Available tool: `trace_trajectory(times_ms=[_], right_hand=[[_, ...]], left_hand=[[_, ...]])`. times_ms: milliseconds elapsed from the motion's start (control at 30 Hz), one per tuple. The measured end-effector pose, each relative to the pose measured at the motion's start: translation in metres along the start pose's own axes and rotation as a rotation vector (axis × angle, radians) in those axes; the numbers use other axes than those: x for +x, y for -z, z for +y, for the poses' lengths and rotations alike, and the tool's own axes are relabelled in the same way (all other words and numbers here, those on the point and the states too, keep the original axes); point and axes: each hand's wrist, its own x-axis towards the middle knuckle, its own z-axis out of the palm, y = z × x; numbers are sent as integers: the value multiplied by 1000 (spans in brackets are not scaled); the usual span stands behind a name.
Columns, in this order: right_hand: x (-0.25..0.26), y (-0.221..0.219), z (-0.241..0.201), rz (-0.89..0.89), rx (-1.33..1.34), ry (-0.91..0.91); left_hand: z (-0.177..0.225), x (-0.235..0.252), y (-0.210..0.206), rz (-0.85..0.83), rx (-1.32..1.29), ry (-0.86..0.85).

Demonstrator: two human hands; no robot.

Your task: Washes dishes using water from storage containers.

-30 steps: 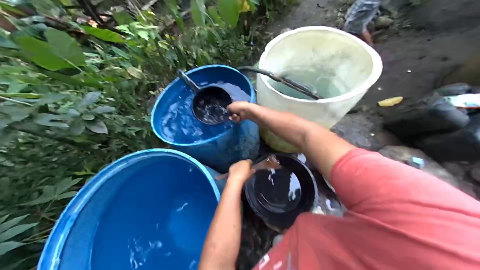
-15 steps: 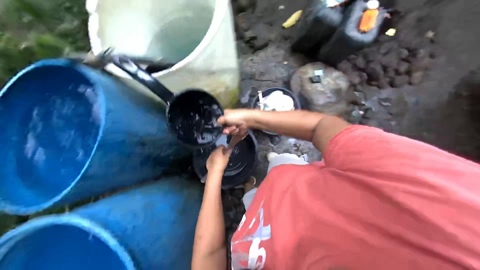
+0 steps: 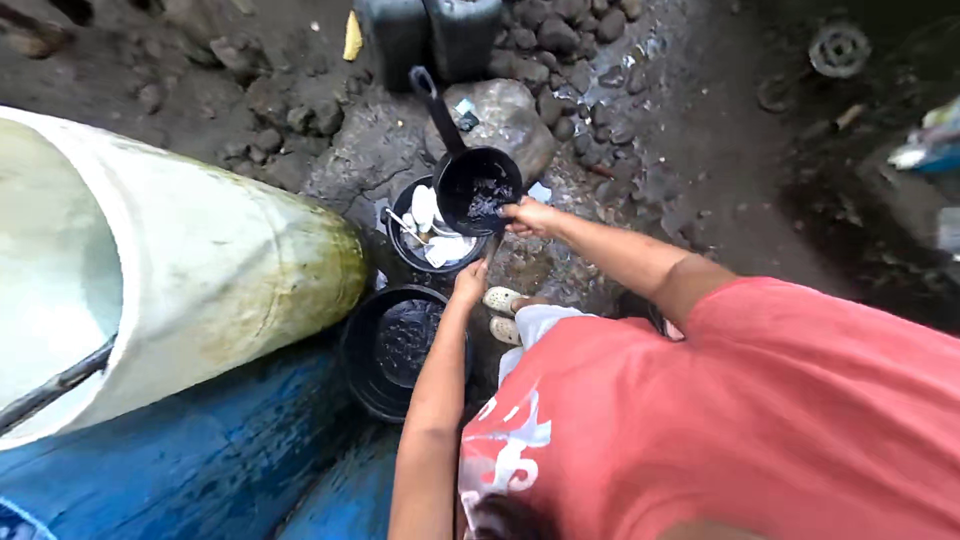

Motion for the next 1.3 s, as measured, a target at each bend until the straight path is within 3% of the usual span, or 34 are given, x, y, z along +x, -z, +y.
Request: trace_trajectory(times_ms=[67, 133, 233, 367, 500, 667, 733, 767, 833, 900, 967, 1033, 1133, 1300], right_hand=[[-1, 26, 4, 21, 87, 46], [-5, 42, 11, 44, 139, 78], [0, 54, 22, 51, 244, 108], [12, 67, 30, 192, 312, 86], [10, 73, 54, 117, 249, 103], [-10, 65, 74, -46, 130, 60], [-13, 59, 79, -126, 109, 11], [-10, 56, 79, -188, 96, -1], [-5, 50, 76, -286, 49, -37], [-5, 41, 64, -364, -31, -69], [0, 35, 55, -392, -34, -77], [13, 35, 55, -367, -31, -62], [42, 46, 68, -318, -208, -3], [79, 61, 96, -197, -457, -23]], left_hand=[[15, 11, -13, -103, -407, 114], [27, 18, -28, -233, -630, 167], [35, 27, -48, -376, -770, 157], [32, 30, -67, -467, -845, 178], [19, 47, -91, -340, -989, 201], [35, 78, -118, -143, -1329, 217], [48, 81, -125, 46, -1428, 291], [51, 76, -127, 124, -1366, 272], [58, 47, -124, 190, -922, 110], [68, 28, -117, 221, -560, 96], [67, 29, -117, 215, -603, 132], [58, 51, -118, 169, -828, 223], [38, 83, -108, 90, -1056, 370], [-24, 72, -98, 74, -842, 456]])
